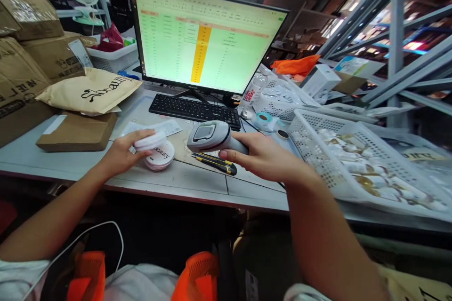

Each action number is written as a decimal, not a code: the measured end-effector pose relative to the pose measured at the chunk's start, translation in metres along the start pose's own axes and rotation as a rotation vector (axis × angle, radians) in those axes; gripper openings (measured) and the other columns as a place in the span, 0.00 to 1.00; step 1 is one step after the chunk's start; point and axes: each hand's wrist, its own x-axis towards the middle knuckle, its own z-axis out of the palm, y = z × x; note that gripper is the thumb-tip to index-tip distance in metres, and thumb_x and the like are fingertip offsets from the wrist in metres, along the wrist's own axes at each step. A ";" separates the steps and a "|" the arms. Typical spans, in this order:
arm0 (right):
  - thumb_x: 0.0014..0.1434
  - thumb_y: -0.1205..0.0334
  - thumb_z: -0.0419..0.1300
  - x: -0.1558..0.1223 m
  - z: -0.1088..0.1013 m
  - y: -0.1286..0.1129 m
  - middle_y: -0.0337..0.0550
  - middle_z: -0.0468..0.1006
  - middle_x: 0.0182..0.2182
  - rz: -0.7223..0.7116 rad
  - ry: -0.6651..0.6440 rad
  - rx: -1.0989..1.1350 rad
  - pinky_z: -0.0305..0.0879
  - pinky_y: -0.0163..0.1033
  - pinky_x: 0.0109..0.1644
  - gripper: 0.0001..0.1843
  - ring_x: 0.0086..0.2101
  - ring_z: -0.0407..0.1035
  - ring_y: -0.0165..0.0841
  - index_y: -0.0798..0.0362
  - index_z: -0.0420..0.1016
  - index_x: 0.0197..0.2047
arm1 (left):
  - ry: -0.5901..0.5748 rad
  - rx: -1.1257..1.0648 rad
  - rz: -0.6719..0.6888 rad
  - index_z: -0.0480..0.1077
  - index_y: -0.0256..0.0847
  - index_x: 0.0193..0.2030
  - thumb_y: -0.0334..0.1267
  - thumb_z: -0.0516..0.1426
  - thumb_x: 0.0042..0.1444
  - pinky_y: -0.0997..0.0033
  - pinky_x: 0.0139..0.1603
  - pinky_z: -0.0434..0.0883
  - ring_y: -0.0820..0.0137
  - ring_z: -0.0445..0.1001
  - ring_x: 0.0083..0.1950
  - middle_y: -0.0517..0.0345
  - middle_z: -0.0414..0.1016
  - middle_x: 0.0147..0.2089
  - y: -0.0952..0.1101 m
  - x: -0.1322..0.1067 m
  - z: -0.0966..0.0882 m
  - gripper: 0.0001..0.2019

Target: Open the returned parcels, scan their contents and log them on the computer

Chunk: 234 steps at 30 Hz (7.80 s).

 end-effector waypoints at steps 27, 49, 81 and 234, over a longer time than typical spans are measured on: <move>0.64 0.48 0.58 -0.037 0.023 -0.063 0.38 0.76 0.25 -0.266 0.143 -0.277 0.57 0.36 0.32 0.14 0.26 0.67 0.33 0.50 0.76 0.40 | -0.100 -0.146 -0.146 0.66 0.46 0.65 0.48 0.68 0.52 0.65 0.44 0.77 0.61 0.78 0.46 0.54 0.77 0.54 0.061 0.008 -0.012 0.34; 0.69 0.49 0.52 0.023 0.100 0.125 0.66 0.77 0.54 0.576 0.297 -0.447 0.66 0.50 0.51 0.30 0.53 0.74 0.55 0.60 0.67 0.66 | -0.155 0.263 -0.220 0.72 0.38 0.65 0.56 0.57 0.65 0.56 0.62 0.70 0.52 0.78 0.57 0.45 0.77 0.62 0.014 0.023 0.000 0.29; 0.58 0.39 0.67 0.063 0.149 -0.003 0.33 0.72 0.22 -0.156 0.119 0.961 0.64 0.35 0.19 0.42 0.20 0.69 0.32 0.57 0.66 0.66 | 0.042 0.097 0.251 0.45 0.52 0.77 0.55 0.72 0.49 0.43 0.73 0.62 0.48 0.58 0.75 0.40 0.56 0.74 0.022 -0.026 0.025 0.56; 0.63 0.42 0.54 0.001 0.097 0.292 0.56 0.74 0.59 0.292 0.784 -0.263 0.70 0.55 0.62 0.30 0.56 0.72 0.50 0.51 0.79 0.58 | -0.113 0.619 -0.239 0.70 0.39 0.63 0.58 0.51 0.67 0.47 0.72 0.62 0.49 0.64 0.69 0.41 0.68 0.68 -0.049 -0.024 0.017 0.28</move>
